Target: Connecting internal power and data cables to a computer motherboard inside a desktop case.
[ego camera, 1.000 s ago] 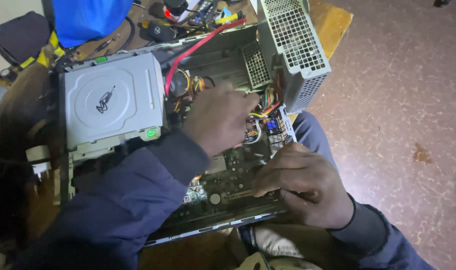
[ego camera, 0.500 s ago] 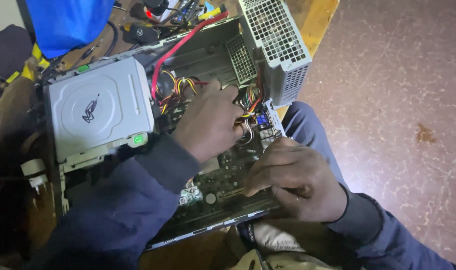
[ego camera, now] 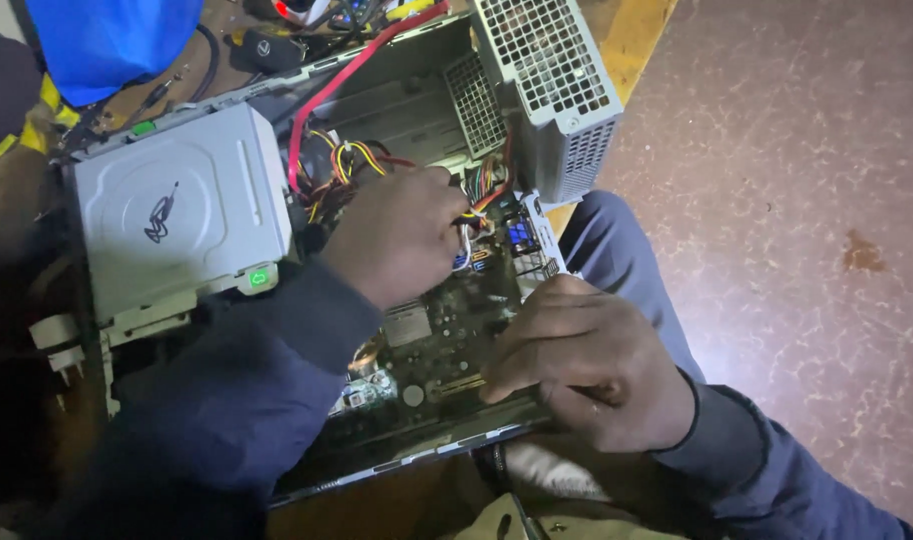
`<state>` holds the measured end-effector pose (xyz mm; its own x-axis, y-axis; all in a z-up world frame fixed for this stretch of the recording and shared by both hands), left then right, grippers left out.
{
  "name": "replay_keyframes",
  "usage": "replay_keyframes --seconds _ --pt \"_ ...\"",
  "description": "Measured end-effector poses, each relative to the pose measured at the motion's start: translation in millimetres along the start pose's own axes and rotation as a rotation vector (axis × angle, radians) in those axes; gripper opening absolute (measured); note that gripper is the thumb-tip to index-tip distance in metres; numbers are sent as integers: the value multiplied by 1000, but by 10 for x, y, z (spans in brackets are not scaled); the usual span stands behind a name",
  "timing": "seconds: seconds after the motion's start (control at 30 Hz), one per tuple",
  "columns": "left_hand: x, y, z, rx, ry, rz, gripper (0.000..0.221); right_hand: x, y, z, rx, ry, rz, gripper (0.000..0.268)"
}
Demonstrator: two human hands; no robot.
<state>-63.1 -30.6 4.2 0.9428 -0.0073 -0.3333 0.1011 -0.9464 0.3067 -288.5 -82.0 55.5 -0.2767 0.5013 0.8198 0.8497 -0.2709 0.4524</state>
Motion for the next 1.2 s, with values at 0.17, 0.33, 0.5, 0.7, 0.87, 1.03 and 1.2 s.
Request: replay_keyframes --seconds 0.17,0.33,0.5,0.7,0.87,1.03,1.2 --pt "-45 43 -5 108 73 -33 16 25 38 -6 4 3 1 41" --pt "-5 70 -12 225 35 -74 20 12 37 9 13 -11 15 36" --pt "34 48 8 163 8 -76 13 9 36 -2 25 19 9 41" --pt "99 49 49 146 -52 -61 15 9 27 -5 14 32 45 39" --pt "116 30 53 168 -81 -92 18 -1 24 -5 14 33 17 37" --pt "283 70 -193 136 -247 -30 32 29 62 -11 71 -23 -7 30" --pt "539 75 -898 -116 -641 -571 30 -7 38 14 63 -13 18 32"
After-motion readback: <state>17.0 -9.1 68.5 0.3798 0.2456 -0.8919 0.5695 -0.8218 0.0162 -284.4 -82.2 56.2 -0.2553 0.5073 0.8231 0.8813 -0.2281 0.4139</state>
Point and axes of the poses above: each hand's wrist, its own y-axis towards the middle knuckle, its own z-axis out of the palm, x = y × z, the point moved 2 cm from there along y, towards the middle knuckle, and after that the axes turned 7 degrees about -x, right-handed, at the moved point
